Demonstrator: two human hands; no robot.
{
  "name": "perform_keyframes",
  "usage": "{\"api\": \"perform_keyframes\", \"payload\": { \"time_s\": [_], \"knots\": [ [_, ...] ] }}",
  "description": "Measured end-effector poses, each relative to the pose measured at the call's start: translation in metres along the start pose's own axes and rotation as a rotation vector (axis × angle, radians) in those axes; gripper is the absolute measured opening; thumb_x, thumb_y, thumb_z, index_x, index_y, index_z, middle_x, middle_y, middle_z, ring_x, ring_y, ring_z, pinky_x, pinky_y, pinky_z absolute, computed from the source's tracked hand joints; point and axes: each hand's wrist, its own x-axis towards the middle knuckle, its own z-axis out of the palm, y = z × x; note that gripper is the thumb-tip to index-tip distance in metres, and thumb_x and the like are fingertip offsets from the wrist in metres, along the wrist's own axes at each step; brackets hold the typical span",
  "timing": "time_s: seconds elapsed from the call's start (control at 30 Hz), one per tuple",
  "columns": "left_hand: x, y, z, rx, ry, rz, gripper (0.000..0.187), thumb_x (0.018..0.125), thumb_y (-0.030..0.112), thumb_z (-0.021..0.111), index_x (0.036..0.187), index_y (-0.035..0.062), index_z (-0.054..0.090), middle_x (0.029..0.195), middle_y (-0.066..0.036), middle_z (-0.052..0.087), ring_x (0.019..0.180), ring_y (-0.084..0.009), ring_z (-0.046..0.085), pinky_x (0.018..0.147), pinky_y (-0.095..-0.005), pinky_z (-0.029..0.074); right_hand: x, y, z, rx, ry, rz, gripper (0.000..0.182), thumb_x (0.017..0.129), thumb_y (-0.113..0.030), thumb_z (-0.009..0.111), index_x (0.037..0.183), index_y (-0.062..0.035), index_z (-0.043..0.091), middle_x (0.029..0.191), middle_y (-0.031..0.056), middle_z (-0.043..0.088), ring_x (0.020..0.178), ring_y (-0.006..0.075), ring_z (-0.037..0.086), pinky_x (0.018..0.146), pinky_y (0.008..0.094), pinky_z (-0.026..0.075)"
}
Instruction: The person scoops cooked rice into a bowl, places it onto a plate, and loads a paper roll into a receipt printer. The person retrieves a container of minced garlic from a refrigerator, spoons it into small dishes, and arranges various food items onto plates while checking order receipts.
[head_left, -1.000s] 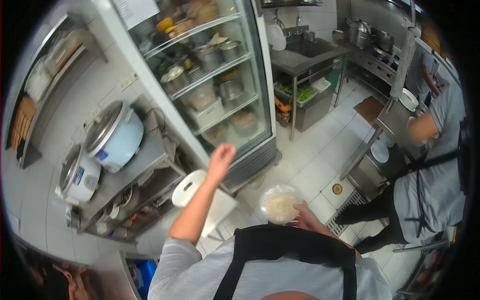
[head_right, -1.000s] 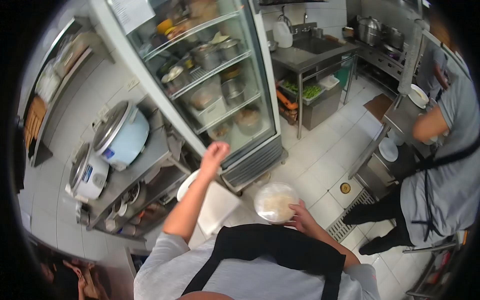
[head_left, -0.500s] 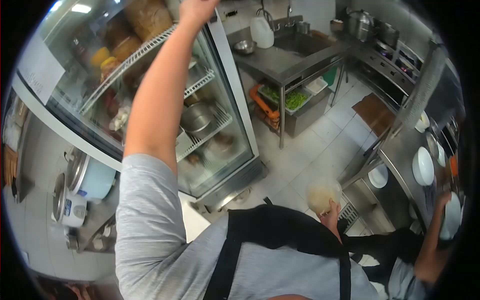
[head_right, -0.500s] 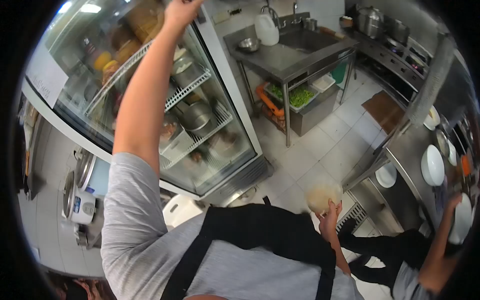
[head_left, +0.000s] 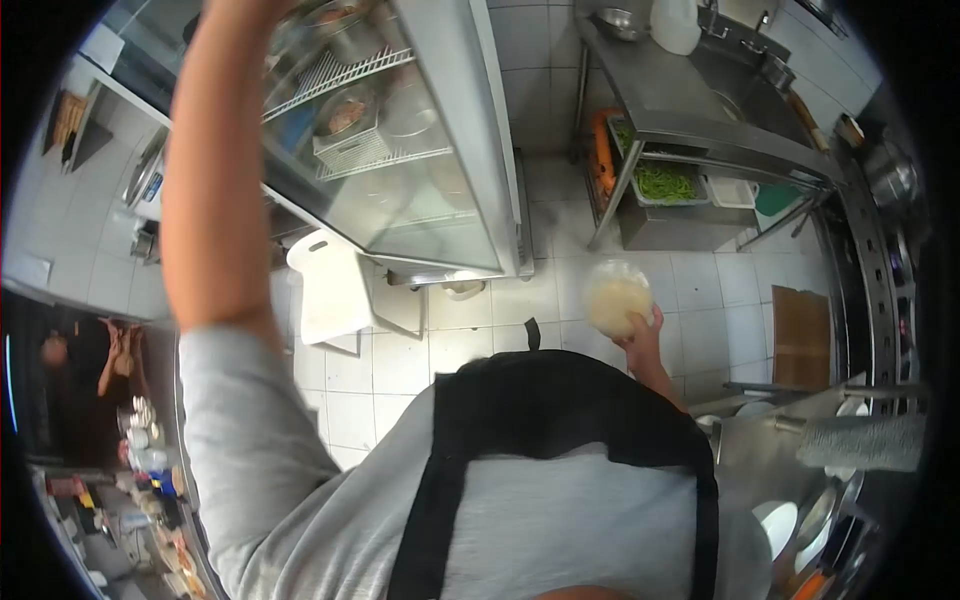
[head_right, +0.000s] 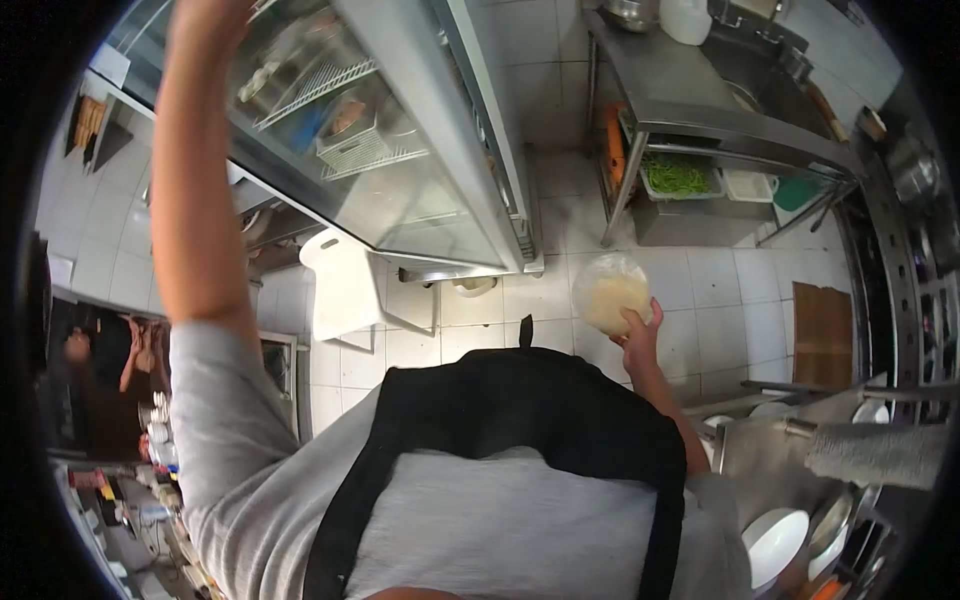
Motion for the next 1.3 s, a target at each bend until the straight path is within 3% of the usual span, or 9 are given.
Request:
{"api": "perform_keyframes", "payload": {
  "time_s": [0.17,0.3,0.33,0.47,0.67,0.9,1.0,1.03,1.3],
  "knots": [
    [-0.101,0.007,-0.131,0.043,0.12,0.009,0.036,0.091,0.011,0.045,0.121,-0.0085,0.043,0.116,-0.015,0.052,0.109,-0.0214,0.05,0.095,-0.0342,0.037,0.067,-0.004,0.072,-0.137,-0.335,0.223,0.075,0.076,-0.016,0.062,0.134,-0.0224,0.014,0.127,0.0169,0.035,0.107,0.0355,0.047,0.073,0.0471,0.047],
    [-0.278,-0.003,-0.14,0.058,0.777,-0.146,0.079,0.087,0.053,0.04,0.135,-0.007,0.023,0.14,-0.019,0.029,0.129,-0.0284,0.029,0.107,-0.0411,0.021,0.1,0.035,0.177,-0.07,-0.562,0.416,0.063,0.079,-0.018,0.061,0.128,-0.0198,0.021,0.127,0.0174,0.035,0.112,0.0376,0.044,0.078,0.0508,0.048],
    [-0.311,-0.005,-0.128,0.055,0.719,-0.181,0.08,0.087,0.054,0.04,0.137,-0.0054,0.023,0.141,-0.019,0.027,0.132,-0.0291,0.025,0.108,-0.0406,0.019,0.112,0.045,0.207,-0.021,-0.637,0.426,0.06,0.08,-0.019,0.061,0.126,-0.019,0.022,0.128,0.0173,0.034,0.112,0.0377,0.044,0.078,0.0514,0.048],
    [-0.38,-0.034,-0.164,0.027,0.893,-0.508,0.077,0.084,0.058,0.046,0.13,-0.0017,0.036,0.126,-0.016,0.046,0.111,-0.0252,0.048,0.097,-0.0363,0.036,0.148,0.1,0.303,0.088,-0.734,0.391,0.054,0.08,-0.019,0.061,0.119,-0.016,0.024,0.129,0.0166,0.033,0.111,0.0374,0.044,0.075,0.0529,0.049],
    [-0.411,-0.083,-0.27,0.297,1.082,-0.509,0.074,0.081,0.054,0.056,0.124,-0.0048,0.04,0.116,-0.018,0.052,0.102,-0.025,0.053,0.09,-0.0356,0.042,0.202,0.131,0.436,0.148,-0.45,0.102,0.058,0.079,-0.011,0.065,0.119,-0.0134,0.023,0.125,0.014,0.036,0.106,0.0331,0.046,0.073,0.0519,0.052],
    [-0.415,-0.102,-0.293,0.426,1.49,-0.54,0.059,0.09,0.049,0.045,0.12,-0.0019,0.044,0.111,-0.015,0.055,0.098,-0.0248,0.054,0.088,-0.0376,0.044,0.36,0.159,0.536,0.249,-0.585,0.0,0.035,0.089,-0.024,0.051,0.116,-0.0006,0.049,0.109,0.0136,0.057,0.095,0.0276,0.058,0.08,0.0398,0.053],
    [-0.417,-0.096,-0.289,0.624,1.452,-0.502,0.057,0.091,0.044,0.046,0.128,0.0009,0.039,0.12,-0.016,0.05,0.106,-0.0257,0.052,0.094,-0.0387,0.041,0.426,0.167,0.601,0.191,-0.693,0.048,0.037,0.09,-0.023,0.049,0.117,0.0012,0.049,0.112,0.0147,0.056,0.098,0.028,0.058,0.08,0.0395,0.053],
    [-0.456,-0.066,-0.314,0.382,1.1,-0.523,0.05,0.093,0.039,0.043,0.129,0.0042,0.038,0.12,-0.018,0.05,0.106,-0.0285,0.053,0.092,-0.0422,0.043,0.44,0.166,0.625,0.165,-0.705,0.054,0.037,0.09,-0.023,0.048,0.118,0.0013,0.048,0.113,0.0148,0.056,0.099,0.028,0.058,0.081,0.0394,0.053],
    [-0.436,-0.05,-0.286,0.816,1.416,-0.541,0.063,0.09,0.054,0.037,0.122,-0.0007,0.045,0.108,-0.02,0.057,0.098,-0.0298,0.057,0.087,-0.0404,0.046,0.516,0.179,0.741,0.043,-0.761,0.065,0.038,0.091,-0.022,0.047,0.12,0.0018,0.047,0.118,0.016,0.053,0.103,0.0285,0.055,0.084,0.0386,0.05]
  ]
}}
